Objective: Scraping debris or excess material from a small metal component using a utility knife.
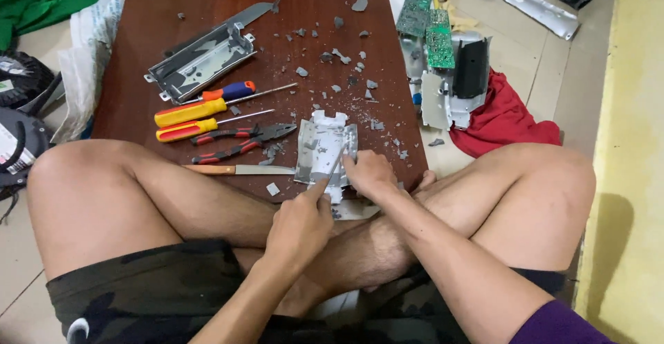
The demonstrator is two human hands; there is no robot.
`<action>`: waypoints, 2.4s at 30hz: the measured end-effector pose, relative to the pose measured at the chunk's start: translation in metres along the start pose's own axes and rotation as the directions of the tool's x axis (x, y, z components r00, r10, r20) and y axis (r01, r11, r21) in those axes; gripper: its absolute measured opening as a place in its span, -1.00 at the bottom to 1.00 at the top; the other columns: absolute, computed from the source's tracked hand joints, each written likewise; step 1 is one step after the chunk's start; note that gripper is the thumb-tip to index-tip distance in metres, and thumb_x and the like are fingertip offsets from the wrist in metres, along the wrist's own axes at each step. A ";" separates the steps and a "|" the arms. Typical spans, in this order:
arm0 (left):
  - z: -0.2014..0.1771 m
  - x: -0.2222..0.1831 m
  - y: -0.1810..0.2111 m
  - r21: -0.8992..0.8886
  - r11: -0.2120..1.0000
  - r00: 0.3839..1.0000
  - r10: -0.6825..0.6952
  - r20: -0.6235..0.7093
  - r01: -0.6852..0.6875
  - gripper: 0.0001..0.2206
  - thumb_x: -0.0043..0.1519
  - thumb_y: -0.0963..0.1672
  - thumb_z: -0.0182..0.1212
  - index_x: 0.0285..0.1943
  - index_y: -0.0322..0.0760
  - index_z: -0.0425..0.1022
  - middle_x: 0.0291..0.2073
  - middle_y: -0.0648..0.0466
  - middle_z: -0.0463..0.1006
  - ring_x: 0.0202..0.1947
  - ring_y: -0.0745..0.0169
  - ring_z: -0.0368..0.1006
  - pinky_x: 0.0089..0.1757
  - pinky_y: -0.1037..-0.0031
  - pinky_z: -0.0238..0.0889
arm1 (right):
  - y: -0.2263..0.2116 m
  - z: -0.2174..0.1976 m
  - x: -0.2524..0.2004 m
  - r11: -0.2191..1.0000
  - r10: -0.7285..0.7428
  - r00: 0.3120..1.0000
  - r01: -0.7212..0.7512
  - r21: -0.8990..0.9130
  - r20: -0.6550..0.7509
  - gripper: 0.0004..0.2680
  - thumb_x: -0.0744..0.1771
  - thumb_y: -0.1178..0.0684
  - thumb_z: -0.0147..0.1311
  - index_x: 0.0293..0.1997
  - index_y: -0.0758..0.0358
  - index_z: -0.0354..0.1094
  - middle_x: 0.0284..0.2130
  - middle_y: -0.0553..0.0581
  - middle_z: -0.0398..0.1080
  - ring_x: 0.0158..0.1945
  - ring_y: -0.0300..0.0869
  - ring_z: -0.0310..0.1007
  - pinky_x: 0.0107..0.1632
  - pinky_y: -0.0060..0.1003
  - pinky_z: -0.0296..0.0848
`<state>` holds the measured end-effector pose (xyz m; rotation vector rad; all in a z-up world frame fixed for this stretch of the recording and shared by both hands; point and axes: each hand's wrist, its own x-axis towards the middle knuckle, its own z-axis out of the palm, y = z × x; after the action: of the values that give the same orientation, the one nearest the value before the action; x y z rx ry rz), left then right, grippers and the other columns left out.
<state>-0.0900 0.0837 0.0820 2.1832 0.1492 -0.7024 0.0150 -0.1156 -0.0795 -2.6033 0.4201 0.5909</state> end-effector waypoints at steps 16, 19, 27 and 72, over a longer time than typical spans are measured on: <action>0.023 0.060 0.022 -0.192 0.980 0.999 0.050 -0.020 -0.053 -0.50 0.32 -0.06 -0.09 0.47 -0.13 0.42 0.03 -0.34 0.64 0.16 -0.46 0.53 0.03 -0.21 0.43 | 0.003 -0.004 0.018 0.999 -0.012 1.000 0.012 -0.034 0.013 -0.64 0.35 -0.23 -0.01 -0.07 0.28 0.60 -0.29 0.39 0.62 0.01 0.32 0.61 0.03 0.30 0.53; 0.029 0.071 0.013 0.220 0.968 0.992 0.126 -0.003 -0.122 -0.54 0.35 -0.09 0.01 0.48 -0.11 0.38 -0.03 -0.34 0.64 0.09 -0.44 0.56 0.02 -0.16 0.49 | -0.015 -0.014 -0.013 0.999 0.003 1.000 -0.002 0.035 -0.029 -0.60 0.33 -0.25 -0.05 -0.10 0.31 0.60 -0.38 0.35 0.62 -0.03 0.28 0.64 0.03 0.24 0.54; 0.018 0.088 0.002 0.388 0.877 0.952 0.308 -0.002 -0.283 -0.59 0.37 -0.19 -0.04 0.42 -0.25 0.45 -0.12 -0.34 0.68 -0.01 -0.40 0.62 -0.06 -0.17 0.50 | -0.022 -0.028 -0.035 0.988 -0.016 1.000 0.012 0.157 0.024 -0.61 0.33 -0.16 -0.04 -0.15 0.45 0.59 -0.49 0.40 0.59 -0.38 0.14 0.68 0.07 0.15 0.55; 0.048 0.102 0.030 -0.097 0.995 0.999 0.015 0.037 -0.011 -0.49 0.31 0.11 0.00 0.37 -0.04 0.52 0.05 -0.15 0.67 0.20 -0.30 0.53 0.10 -0.12 0.43 | -0.031 -0.014 0.035 0.899 0.429 0.903 -0.430 0.076 0.030 -0.66 0.42 0.01 -0.15 0.18 0.42 0.49 0.15 0.29 0.53 0.26 0.12 0.49 0.27 0.11 0.44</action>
<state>-0.0152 0.0154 0.0238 2.0757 0.1461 -0.7145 0.0613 -0.1023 -0.0737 -2.4341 1.0111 0.7131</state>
